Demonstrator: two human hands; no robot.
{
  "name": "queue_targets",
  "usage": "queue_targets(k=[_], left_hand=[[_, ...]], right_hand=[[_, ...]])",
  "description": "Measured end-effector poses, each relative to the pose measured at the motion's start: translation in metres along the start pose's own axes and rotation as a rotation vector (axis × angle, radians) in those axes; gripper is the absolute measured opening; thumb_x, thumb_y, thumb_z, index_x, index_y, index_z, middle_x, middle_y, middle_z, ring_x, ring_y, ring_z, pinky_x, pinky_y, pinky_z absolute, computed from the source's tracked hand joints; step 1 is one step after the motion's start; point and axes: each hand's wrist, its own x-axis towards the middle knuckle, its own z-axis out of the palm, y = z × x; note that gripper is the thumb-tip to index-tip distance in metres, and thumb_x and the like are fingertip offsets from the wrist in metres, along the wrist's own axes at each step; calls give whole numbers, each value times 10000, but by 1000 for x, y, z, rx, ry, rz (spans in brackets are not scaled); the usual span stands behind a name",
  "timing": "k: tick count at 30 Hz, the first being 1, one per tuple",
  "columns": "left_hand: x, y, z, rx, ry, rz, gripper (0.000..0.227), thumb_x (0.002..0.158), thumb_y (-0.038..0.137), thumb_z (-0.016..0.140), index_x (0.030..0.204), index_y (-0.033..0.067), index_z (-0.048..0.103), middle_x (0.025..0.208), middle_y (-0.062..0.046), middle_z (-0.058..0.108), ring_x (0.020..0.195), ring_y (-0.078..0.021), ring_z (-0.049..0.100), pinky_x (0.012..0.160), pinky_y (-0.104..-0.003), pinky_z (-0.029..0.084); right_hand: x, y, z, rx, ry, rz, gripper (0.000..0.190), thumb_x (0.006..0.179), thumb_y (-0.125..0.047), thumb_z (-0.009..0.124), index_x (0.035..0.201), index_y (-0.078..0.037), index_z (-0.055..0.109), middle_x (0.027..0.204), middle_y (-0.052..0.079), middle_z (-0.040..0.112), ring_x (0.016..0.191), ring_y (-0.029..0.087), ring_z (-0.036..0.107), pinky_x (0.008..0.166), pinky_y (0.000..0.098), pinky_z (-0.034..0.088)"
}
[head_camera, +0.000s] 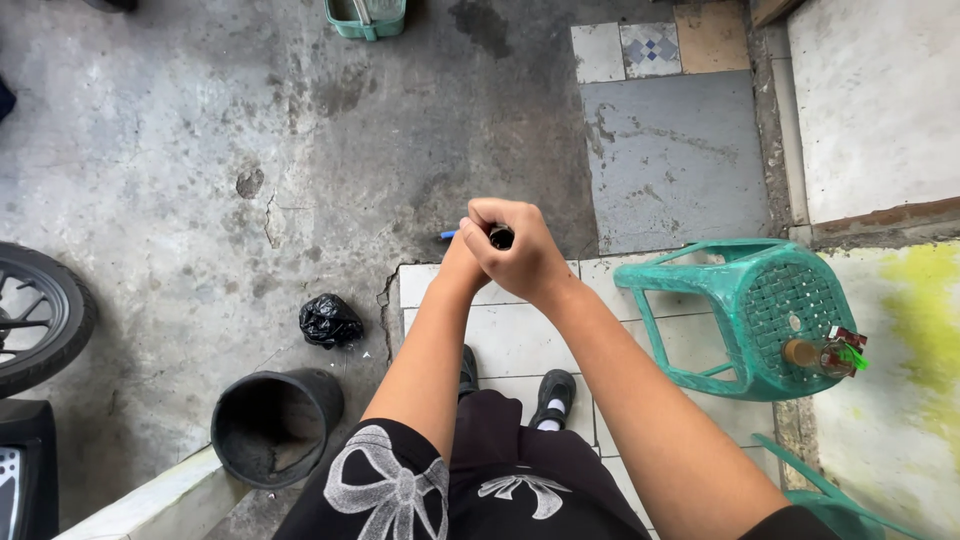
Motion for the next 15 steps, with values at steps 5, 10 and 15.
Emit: queue_targets(k=[5,10,15], left_hand=[[5,38,-25,-85,36,-1,167,893,164,595,947,13,639,976,-167,724,946,-277,700,768,-401,546],[8,7,-2,-75,-47,128,164,893,116,579,1005,1,616,1061,-173,696,1004,-269,649,867,-398,517],[-1,-47,29,-139,-50,165,202,887,97,587,1067,10,617,1125,-173,675,1063,-257,628,905,-395,508]], right_hand=[[20,-23,-8,-25,50,-38,313,912,-80,625,690,-17,413,620,24,379,610,88,376,539,292,360],[21,-2,-4,-9,51,-17,319,904,-66,636,675,-15,419,614,20,381,602,86,368,523,296,348],[0,21,14,0,-21,37,308,911,-75,627,686,-18,424,619,16,380,620,78,368,540,289,363]])
